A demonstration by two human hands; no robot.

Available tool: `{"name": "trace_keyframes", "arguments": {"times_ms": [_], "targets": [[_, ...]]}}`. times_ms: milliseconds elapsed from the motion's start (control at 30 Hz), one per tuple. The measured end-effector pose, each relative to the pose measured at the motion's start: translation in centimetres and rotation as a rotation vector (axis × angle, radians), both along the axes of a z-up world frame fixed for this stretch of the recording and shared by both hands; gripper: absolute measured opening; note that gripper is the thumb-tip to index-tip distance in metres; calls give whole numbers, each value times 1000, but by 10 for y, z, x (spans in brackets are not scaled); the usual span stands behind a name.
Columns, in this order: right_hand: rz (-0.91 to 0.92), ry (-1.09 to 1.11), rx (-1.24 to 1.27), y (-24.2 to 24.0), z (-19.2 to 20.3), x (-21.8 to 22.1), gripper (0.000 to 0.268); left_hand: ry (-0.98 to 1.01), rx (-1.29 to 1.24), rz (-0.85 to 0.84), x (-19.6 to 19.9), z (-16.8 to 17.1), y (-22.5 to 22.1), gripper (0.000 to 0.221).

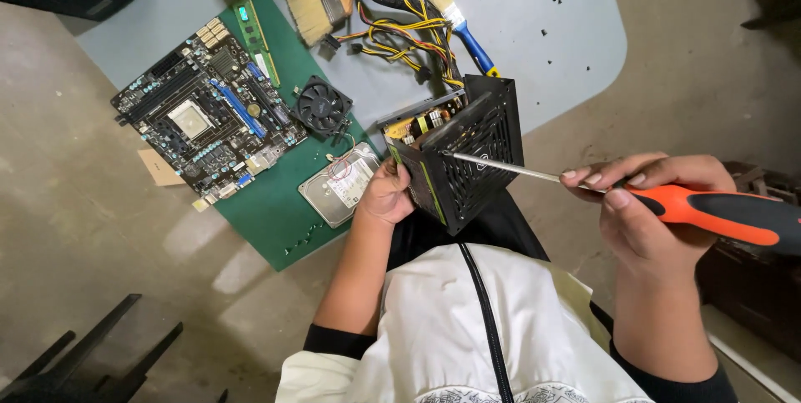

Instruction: Disassembling a computer power supply unit using a screwdriver to remove screws and open the casing

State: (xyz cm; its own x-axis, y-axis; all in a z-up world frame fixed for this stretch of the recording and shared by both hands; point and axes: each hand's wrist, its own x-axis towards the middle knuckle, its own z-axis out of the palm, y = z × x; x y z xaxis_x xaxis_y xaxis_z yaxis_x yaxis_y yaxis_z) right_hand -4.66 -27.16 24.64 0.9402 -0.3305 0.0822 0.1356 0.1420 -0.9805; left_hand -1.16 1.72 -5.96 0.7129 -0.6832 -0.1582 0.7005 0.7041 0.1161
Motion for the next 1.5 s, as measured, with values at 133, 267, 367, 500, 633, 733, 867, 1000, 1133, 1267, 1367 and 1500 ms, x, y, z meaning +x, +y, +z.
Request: {"name": "trace_keyframes", "arguments": {"times_ms": [133, 267, 367, 500, 633, 733, 867, 1000, 1133, 1267, 1367, 1500], "targets": [[1, 0, -10, 2, 1, 2, 18, -6, -44, 17, 0, 1, -1, 32], [3, 1, -19, 0, -2, -1, 20, 50, 4, 9, -3, -3, 1, 35], [12, 7, -12, -4, -4, 0, 20, 34, -13, 13, 1, 4, -1, 32], [18, 0, 4, -6, -6, -1, 19, 80, 7, 3, 1, 7, -1, 27], [61, -4, -30, -2, 6, 4, 20, 94, 28, 16, -1, 3, -2, 29], [85, 5, -155, -3, 16, 10, 21, 94, -21, -1, 2, 6, -2, 25], [279, -96, -421, -15, 24, 28, 25, 98, 35, 11, 4, 4, 2, 28], [218, -31, -437, -18, 44, 42, 63, 103, 57, 17, 2, 0, 2, 27], [136, 187, -477, -16, 42, 26, 44, 40, -36, 5, 11, 21, -8, 23], [-69, -102, -622, -3, 33, 21, 63, 95, -4, 5, 9, 17, -11, 30], [-92, -140, -732, -10, 43, 14, 57, 112, -35, 5, 17, 28, -7, 25], [-45, 162, -804, -56, 62, -33, 63, 85, -1, 6, 15, 17, -8, 28]]}}
